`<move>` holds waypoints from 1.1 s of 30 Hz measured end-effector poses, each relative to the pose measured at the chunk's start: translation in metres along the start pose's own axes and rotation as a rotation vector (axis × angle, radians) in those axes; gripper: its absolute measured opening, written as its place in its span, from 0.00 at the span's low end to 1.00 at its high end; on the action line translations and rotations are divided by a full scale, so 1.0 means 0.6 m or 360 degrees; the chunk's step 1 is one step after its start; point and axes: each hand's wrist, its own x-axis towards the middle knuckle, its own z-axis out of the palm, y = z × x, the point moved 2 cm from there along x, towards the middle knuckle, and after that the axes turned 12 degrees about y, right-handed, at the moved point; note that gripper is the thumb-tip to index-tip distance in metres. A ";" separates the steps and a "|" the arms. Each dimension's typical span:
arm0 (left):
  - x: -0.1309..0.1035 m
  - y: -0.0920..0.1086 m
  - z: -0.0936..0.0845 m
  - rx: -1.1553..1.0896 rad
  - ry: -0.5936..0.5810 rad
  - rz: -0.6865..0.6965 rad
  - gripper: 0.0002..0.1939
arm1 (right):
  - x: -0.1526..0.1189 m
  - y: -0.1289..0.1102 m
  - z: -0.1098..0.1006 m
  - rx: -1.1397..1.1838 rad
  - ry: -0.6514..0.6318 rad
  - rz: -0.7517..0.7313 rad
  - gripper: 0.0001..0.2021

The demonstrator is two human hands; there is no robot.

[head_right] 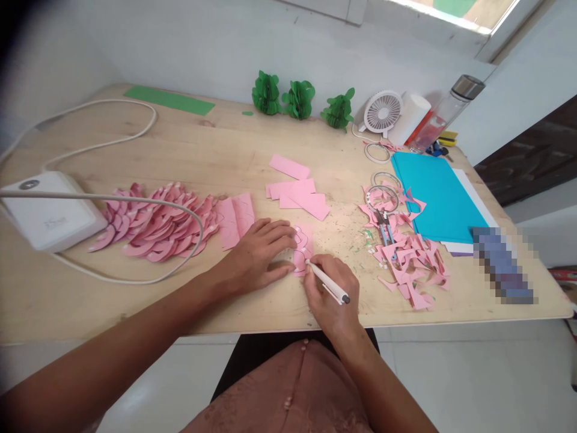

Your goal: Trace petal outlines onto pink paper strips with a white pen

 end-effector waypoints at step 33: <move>0.001 -0.002 0.000 0.0002 0.0004 0.0012 0.10 | 0.003 -0.006 -0.004 0.0017 -0.0087 0.0024 0.05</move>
